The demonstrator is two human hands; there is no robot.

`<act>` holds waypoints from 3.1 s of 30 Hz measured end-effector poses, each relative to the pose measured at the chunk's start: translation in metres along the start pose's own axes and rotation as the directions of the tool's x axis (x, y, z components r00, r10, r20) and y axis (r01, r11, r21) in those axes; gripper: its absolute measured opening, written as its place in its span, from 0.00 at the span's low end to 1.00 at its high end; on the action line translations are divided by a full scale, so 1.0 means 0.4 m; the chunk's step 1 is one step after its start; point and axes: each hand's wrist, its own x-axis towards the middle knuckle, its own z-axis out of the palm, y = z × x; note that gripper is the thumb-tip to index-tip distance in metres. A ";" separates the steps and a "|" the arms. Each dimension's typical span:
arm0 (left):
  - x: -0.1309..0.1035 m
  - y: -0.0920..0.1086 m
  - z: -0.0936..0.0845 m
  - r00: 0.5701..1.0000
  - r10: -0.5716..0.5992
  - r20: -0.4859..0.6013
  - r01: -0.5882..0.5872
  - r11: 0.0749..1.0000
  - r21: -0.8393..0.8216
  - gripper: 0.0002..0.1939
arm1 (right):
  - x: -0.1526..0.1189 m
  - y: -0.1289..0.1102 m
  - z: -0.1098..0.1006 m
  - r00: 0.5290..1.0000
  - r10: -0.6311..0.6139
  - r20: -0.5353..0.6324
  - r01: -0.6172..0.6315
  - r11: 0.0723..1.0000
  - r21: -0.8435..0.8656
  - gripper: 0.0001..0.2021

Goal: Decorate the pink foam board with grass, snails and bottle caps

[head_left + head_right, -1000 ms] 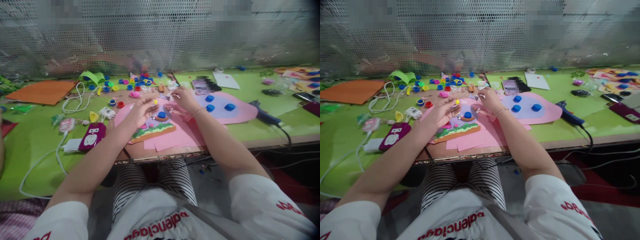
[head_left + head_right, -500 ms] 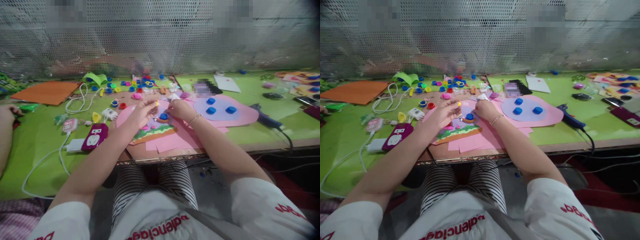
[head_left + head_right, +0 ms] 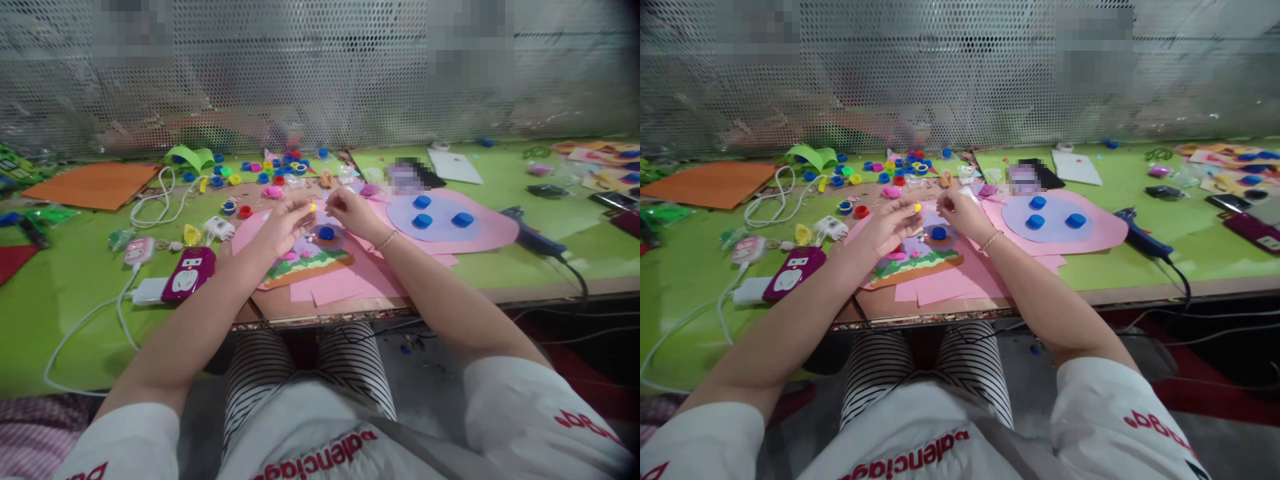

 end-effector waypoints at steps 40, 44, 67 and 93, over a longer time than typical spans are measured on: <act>-0.002 -0.002 0.001 0.996 0.090 -0.005 -0.089 0.991 0.102 0.10 | -0.020 -0.068 0.009 0.995 0.080 0.050 -0.094 0.777 0.623 0.15; 0.000 -0.005 0.001 0.996 0.086 0.009 -0.086 0.991 0.099 0.08 | -0.019 -0.063 0.010 0.996 0.080 0.043 -0.088 0.742 0.664 0.15; -0.006 -0.010 0.004 0.994 0.003 0.106 -0.010 0.998 0.058 0.08 | -0.021 -0.078 0.016 0.992 0.095 -0.078 -0.047 0.878 0.476 0.15; -0.004 -0.020 0.001 0.985 -0.072 0.154 0.060 0.995 0.081 0.07 | 0.027 0.004 0.001 0.949 0.304 -0.081 -0.163 0.694 0.701 0.18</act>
